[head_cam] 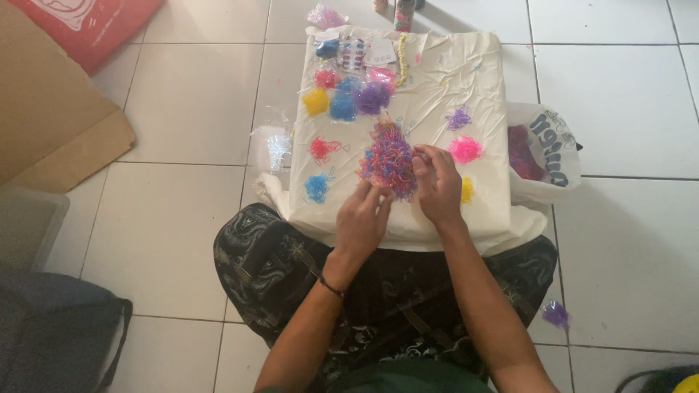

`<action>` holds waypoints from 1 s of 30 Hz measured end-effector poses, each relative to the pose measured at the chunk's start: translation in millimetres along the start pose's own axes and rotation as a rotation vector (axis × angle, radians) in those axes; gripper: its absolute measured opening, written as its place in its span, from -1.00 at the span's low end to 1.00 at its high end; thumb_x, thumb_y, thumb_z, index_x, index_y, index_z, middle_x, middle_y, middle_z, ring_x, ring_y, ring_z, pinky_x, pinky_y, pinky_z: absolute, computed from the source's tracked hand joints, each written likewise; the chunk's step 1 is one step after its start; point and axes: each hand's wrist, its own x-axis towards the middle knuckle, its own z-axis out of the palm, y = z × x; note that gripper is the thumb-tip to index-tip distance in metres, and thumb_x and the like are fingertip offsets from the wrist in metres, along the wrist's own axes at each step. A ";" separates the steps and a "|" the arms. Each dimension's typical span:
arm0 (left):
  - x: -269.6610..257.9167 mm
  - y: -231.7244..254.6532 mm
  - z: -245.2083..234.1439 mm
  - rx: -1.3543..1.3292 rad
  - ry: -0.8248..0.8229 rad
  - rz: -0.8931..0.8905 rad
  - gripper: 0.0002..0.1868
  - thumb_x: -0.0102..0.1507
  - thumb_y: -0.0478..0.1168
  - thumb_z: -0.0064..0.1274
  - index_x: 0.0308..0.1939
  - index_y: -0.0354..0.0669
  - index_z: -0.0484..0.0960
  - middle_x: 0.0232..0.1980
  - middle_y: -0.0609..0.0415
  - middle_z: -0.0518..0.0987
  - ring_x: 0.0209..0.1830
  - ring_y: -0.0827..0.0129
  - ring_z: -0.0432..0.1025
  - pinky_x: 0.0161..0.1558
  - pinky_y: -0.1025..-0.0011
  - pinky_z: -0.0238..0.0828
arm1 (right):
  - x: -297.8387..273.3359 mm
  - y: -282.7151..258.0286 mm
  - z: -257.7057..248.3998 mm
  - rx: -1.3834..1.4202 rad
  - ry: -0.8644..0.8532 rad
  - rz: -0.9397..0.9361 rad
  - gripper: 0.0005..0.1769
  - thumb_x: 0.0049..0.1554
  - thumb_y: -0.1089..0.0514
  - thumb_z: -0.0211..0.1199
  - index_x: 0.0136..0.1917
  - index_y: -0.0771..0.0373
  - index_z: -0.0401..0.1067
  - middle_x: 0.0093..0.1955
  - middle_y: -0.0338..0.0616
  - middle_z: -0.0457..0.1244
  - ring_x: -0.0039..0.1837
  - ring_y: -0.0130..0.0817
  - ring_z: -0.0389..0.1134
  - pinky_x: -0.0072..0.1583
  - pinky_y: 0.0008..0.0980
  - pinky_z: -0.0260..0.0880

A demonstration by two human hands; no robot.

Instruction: A person is sitting on the floor weaving or arranging small colorful rubber bands on a white cloth surface.

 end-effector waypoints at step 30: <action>15.5 -31.9 -7.8 0.087 0.081 -0.191 -0.85 0.28 -0.21 0.14 -0.08 0.03 0.71 -0.18 0.02 0.54 -0.17 0.09 0.56 -0.16 0.22 0.57 | 1.0 -6.6 -1.6 -0.004 -0.021 0.046 -0.50 0.36 -0.21 0.00 0.26 0.20 0.45 0.16 0.08 0.32 0.26 0.04 0.35 0.29 0.03 0.37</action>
